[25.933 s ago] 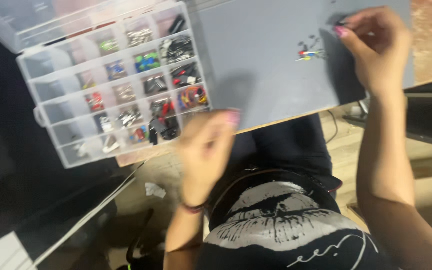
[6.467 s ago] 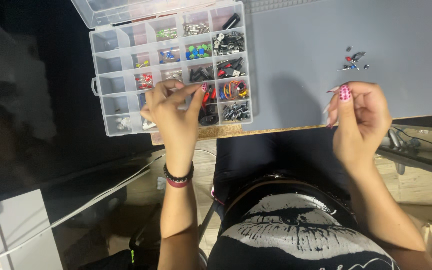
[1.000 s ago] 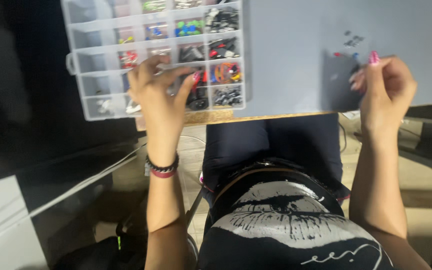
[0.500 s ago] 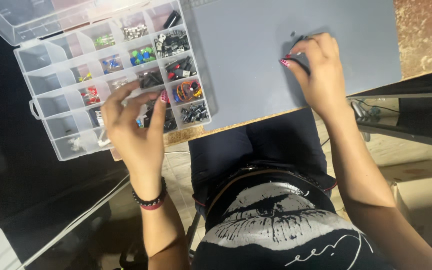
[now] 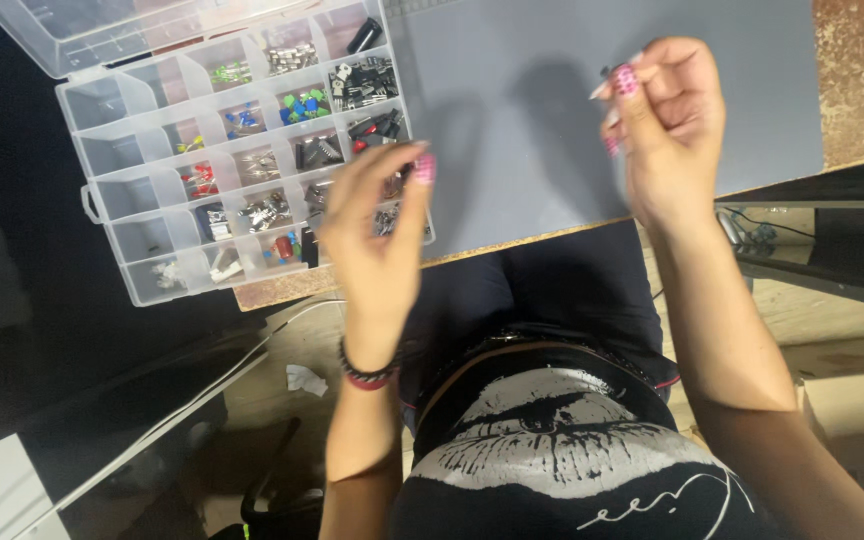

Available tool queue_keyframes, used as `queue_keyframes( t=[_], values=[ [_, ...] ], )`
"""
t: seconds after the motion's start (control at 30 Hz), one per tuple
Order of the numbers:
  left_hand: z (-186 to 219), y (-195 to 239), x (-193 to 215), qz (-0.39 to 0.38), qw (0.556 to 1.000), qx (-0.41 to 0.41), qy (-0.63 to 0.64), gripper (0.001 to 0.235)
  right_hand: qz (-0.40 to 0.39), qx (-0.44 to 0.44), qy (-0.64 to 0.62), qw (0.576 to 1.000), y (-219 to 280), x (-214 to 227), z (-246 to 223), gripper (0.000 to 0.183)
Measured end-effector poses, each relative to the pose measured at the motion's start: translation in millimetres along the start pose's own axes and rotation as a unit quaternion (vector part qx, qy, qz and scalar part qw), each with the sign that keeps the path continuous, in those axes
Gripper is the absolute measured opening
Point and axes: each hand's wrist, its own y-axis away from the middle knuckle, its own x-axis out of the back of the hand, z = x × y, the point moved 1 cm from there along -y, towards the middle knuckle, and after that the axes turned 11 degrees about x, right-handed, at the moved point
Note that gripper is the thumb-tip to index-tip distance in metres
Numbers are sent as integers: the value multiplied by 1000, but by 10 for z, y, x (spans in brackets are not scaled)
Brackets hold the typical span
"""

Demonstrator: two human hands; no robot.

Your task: The person sits on the floor and sorts small electronic components from a compartmentalized plastic box onto a gray work mat. They pick up items like resistors, LEDs, and connectors, place them on the mat, and occasionally return them to the box.

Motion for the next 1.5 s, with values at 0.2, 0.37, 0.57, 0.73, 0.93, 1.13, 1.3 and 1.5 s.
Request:
queue_keyframes(
  t=[0.2,0.37,0.57,0.73,0.93,1.13,1.3,1.5],
  values=[
    [9,32,-410,-97,988,14,117,19,45,-105,-115,987,207,-352,-80,26],
    [-45,36,-587,-124,977,7,176,15,39,-116,-152,981,391,-584,-51,30],
    [-30,-4,-535,-133,965,-8,226,7,37,-123,-172,977,450,-647,-37,25],
    [-111,0,-483,-115,971,-59,203,13,18,-156,-227,961,414,-716,-113,23],
    [-157,33,-472,-78,976,-129,158,12,9,-233,-309,922,453,-730,-89,26],
    [-90,138,-452,-9,991,-68,118,11,42,-84,-176,980,565,-785,53,34],
    [-110,200,-364,-20,991,-34,124,10,-62,59,-46,995,535,-800,-40,41],
    [-197,128,-55,-81,991,-35,104,7,-107,73,21,991,554,-993,-229,40]
  ],
)
